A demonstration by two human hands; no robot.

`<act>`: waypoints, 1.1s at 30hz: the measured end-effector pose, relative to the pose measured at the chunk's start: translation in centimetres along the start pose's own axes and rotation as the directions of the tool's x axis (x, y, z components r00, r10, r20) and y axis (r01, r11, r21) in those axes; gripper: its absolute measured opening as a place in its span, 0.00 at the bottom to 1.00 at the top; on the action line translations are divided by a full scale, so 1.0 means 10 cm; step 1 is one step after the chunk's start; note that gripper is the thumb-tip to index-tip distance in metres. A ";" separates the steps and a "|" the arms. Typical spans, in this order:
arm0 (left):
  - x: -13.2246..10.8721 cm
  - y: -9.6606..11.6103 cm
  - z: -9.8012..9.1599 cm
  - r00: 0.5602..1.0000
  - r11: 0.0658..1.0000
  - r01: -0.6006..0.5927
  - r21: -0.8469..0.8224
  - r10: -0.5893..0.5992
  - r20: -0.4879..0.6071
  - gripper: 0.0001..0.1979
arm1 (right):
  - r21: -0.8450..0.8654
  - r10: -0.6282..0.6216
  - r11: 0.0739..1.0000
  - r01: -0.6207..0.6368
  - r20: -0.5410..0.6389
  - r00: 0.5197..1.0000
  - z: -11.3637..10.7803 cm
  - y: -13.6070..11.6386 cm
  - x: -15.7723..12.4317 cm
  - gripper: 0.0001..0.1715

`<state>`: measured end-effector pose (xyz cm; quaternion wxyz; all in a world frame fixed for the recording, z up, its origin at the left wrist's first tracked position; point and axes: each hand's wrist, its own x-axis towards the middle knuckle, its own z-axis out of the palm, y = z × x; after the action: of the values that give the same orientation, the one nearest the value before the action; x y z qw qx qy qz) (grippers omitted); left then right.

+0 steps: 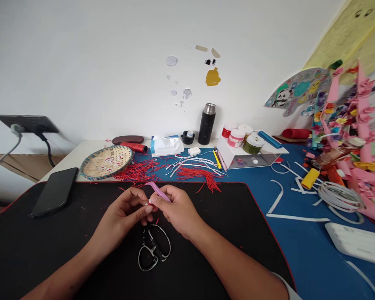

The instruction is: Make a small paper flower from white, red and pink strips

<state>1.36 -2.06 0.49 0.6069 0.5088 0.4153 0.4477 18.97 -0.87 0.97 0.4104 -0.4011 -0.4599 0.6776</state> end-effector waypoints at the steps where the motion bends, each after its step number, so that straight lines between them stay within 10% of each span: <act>1: 0.01 0.01 0.00 1.000 0.998 0.025 -0.050 -0.024 0.019 0.18 | 0.006 -0.002 1.000 0.002 -0.001 1.000 0.00 0.00 0.00 0.20; 19: 0.03 0.08 -0.10 0.955 0.964 0.247 -0.096 -0.225 0.191 0.16 | 0.008 0.007 1.000 -0.007 0.067 0.998 -0.03 -0.03 -0.03 0.16; 33: 0.08 0.06 -0.16 0.988 0.979 0.136 -0.149 -0.145 -0.051 0.16 | -0.309 -0.151 0.941 0.136 -0.026 0.988 -0.06 -0.03 -0.02 0.24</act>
<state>-0.06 -0.84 0.86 0.6593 0.4186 0.4350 0.4481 19.64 -0.82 1.15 0.4026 -0.4419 -0.5772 0.5563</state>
